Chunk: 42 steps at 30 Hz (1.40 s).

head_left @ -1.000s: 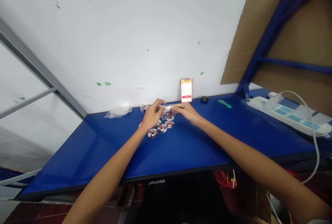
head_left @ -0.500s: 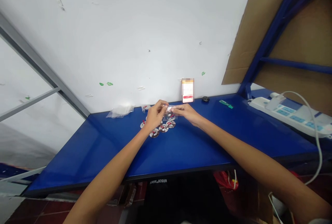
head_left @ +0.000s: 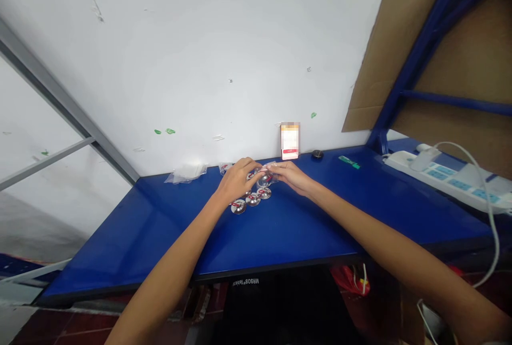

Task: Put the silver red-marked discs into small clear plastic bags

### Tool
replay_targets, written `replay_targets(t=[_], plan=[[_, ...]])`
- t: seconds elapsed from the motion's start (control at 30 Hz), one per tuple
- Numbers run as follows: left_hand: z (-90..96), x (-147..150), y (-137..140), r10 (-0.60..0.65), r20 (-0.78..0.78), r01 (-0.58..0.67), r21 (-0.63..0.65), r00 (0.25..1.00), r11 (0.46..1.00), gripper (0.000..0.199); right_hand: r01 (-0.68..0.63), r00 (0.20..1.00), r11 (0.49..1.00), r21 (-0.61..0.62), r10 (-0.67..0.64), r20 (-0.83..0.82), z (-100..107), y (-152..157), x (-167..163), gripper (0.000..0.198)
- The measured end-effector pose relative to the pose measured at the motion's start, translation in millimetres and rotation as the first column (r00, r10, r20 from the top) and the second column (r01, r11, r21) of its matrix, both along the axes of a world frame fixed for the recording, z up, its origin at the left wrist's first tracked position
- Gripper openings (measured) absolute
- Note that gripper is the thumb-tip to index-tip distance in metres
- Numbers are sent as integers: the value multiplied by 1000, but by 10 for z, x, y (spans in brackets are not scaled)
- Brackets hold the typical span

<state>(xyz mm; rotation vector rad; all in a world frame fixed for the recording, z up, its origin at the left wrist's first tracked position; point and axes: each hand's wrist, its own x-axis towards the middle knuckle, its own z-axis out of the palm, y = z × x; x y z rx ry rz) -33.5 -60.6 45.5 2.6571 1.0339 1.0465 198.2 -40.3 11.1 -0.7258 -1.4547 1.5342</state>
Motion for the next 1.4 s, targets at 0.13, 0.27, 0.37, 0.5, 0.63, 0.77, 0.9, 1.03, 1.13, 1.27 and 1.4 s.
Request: replay_targets(t=[0.13,0.27,0.37,0.5,0.63,0.77,0.9,1.03,1.13,1.27,1.4], plan=[[-5,25,-6,8,112,1,-82,994,997,27,-5,1000,1000,-2,5,-5,36,-21,1,49],[-82,95,26,22,382,85,-260,924,962,29,8,1000,1000,17,-8,-14,64,-38,-13,55],[-124,109,63,52,523,156,-347,851,925,27,25,999,999,39,-25,-21,70,-45,-18,57],[-84,83,50,78,445,81,-326,892,942,25,22,1000,999,42,-21,-18,75,-52,-18,55],[-15,80,-7,45,299,18,-207,953,978,25,19,1000,999,47,-18,-17,70,-45,-17,55],[-18,85,-8,10,282,42,-177,959,983,27,22,999,999,39,-20,-38,52,-37,-22,56],[-85,67,59,38,393,96,-316,919,944,29,0,998,1000,7,1,-65,47,-36,-26,56],[-153,50,119,53,514,214,-446,856,869,37,-1,998,1000,28,3,-64,47,-21,-14,56],[-163,49,118,71,493,176,-438,867,882,36,-2,997,1000,29,5,-71,49,-16,-4,55],[-144,62,82,42,492,170,-379,870,910,31,-15,996,1000,13,16,-87,52,-25,-15,54],[-138,69,80,52,508,147,-343,860,928,28,48,998,998,51,-47,-33,41,5,-21,52]])
